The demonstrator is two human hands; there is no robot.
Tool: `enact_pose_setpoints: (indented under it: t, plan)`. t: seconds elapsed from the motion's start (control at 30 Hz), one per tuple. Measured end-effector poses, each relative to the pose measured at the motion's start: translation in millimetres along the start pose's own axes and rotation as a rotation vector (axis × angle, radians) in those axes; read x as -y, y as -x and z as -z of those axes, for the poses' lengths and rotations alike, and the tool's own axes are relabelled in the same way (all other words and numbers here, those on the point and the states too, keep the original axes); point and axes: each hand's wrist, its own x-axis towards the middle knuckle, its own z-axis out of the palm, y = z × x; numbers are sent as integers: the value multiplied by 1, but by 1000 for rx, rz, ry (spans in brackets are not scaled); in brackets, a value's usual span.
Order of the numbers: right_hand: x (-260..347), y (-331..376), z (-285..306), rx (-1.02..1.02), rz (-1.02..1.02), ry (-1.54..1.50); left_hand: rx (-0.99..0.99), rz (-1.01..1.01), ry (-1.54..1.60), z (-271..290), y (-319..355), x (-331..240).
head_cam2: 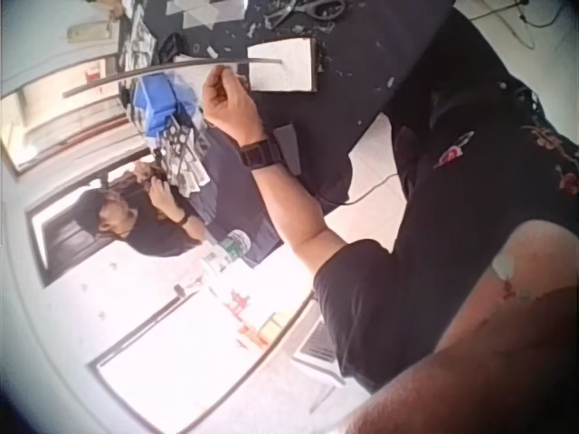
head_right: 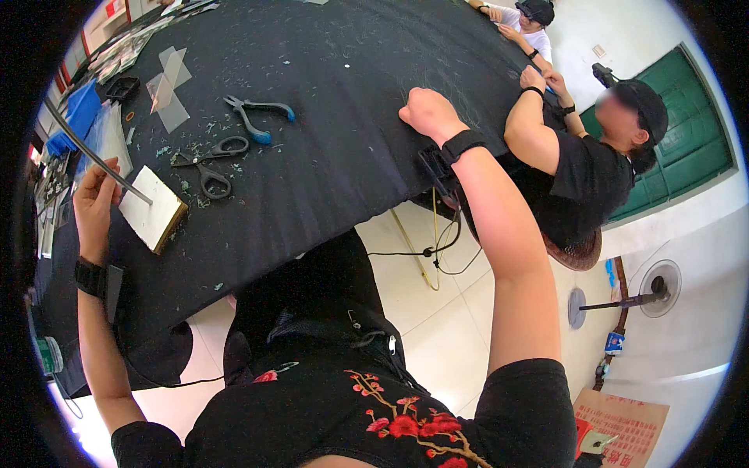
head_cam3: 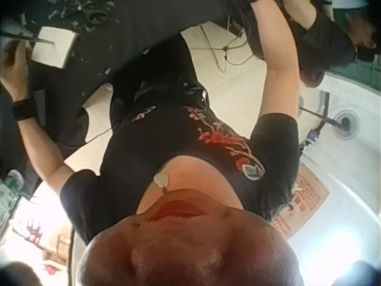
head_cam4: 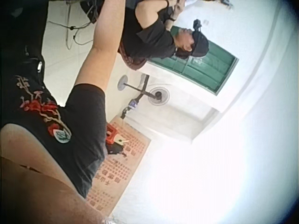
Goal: The person trims a small object with pliers and scissors before sliding a plastic sleeve onto a metal rod. They then thread a thin wire through the object, twist the ends together by hand, and trim the excess wire with pliers.
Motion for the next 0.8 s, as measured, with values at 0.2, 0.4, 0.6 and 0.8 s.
enact_pose_setpoints:
  t: [0.2,0.4,0.6,0.8]
  plan:
    - [-4,7,4,-9,-3,-188,-56,-44,-15,0,-3,-6]
    - [-3,9,13,23,92,-133,-76,-60,-67,-2,-2,-12]
    - [4,3,18,50,56,-85,-76,-66,-69,-4,-2,-17]
    - [5,-4,7,34,-2,20,-88,-77,-82,-8,-1,-23]
